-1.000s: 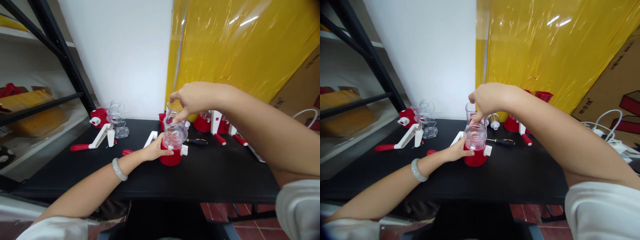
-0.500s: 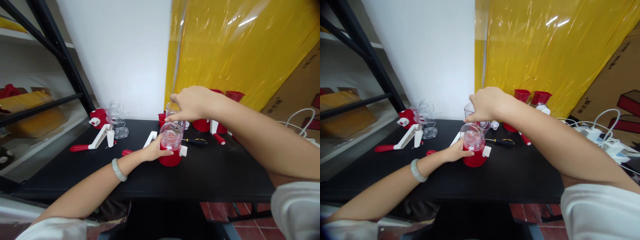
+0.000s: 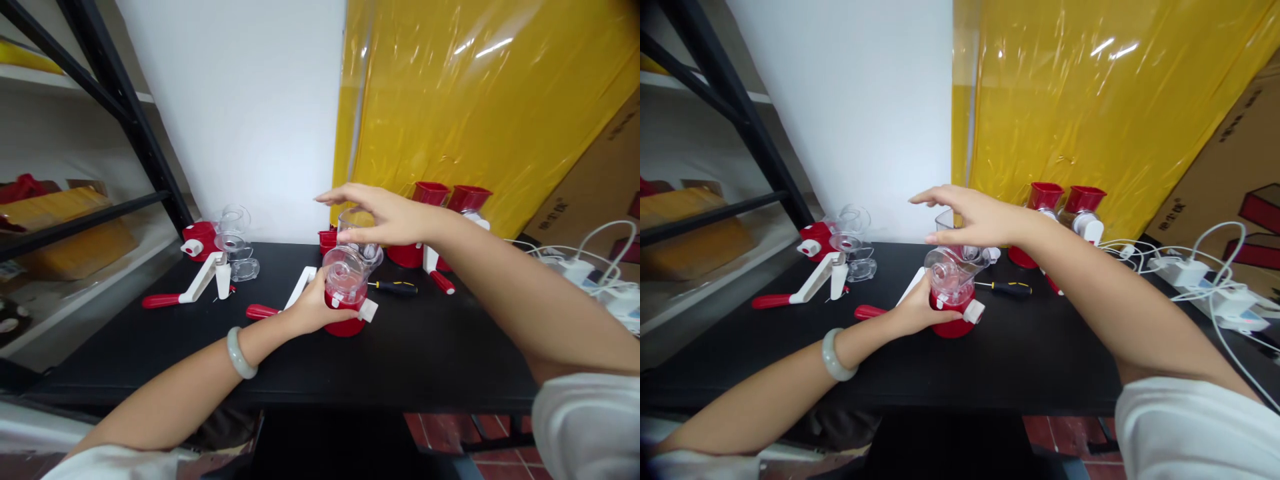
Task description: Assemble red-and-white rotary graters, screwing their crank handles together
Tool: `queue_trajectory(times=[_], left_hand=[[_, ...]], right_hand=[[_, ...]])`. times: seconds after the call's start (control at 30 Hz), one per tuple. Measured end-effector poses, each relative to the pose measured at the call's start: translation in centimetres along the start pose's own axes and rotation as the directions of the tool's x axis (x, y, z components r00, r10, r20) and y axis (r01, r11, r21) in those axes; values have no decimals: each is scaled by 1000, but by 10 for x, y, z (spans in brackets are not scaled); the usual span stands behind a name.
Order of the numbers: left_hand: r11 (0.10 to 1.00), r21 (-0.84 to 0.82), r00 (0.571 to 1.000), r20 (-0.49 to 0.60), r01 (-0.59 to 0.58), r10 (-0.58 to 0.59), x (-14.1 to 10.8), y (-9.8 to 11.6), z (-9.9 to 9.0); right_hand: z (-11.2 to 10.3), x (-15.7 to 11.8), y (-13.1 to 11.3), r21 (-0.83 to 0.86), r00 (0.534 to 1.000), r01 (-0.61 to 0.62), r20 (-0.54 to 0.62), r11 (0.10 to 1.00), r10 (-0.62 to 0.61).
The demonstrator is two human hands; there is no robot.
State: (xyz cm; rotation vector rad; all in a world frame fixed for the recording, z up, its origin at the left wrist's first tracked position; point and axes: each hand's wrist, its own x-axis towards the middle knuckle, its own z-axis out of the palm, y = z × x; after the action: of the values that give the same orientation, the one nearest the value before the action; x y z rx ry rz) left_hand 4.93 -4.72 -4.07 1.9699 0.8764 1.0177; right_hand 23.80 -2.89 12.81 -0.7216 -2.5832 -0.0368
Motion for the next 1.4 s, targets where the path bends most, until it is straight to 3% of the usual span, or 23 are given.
queue_trajectory(times=[0.07,0.17,0.53,0.7,0.87,0.97,1.07,1.13,1.2,1.23,1.3,1.37,1.4], left_hand=[[1000,-3,1000,17,-14,14,-1,-1,1],[1000,-6,1000,6,-25,25,-1,-1,2],[998,-47,999,1,-36,36,-4,6,2],[999,-12,985,171,-37,39,7,8,-19],[999,-6,953,298,-50,50,15,2,-48],[994,-83,955,284,-65,86,16,-3,-54],[989,-136,950,299,-49,88,15,-6,-51],[991,-132,953,295,-34,72,14,-5,-49],[993,-115,959,279,-26,58,14,-3,-49],[993,-113,959,280,-19,50,14,-2,-49],[994,-113,955,294,-1,35,14,1,-52],[995,-101,954,300,15,16,14,1,-55],[996,-90,954,301,19,9,14,1,-56]], right_hand=[[7,-3,11,162,999,45,-24,986,-42],[20,-7,15,256,991,-22,-124,967,55],[31,-5,-11,159,919,-251,-270,955,287],[39,-4,-14,98,871,-336,-346,937,348],[47,8,-25,70,783,-480,-415,874,463],[45,11,-27,147,776,-503,-357,852,520],[35,7,-24,256,835,-463,-197,849,514],[25,4,-17,355,873,-413,-108,839,475],[17,1,-1,468,883,-360,-109,807,456],[15,0,11,516,870,-340,-144,786,471],[15,-3,40,558,800,-325,-269,763,537],[23,-7,72,489,738,-439,-282,754,613],[30,-9,87,392,729,-520,-259,759,633]])
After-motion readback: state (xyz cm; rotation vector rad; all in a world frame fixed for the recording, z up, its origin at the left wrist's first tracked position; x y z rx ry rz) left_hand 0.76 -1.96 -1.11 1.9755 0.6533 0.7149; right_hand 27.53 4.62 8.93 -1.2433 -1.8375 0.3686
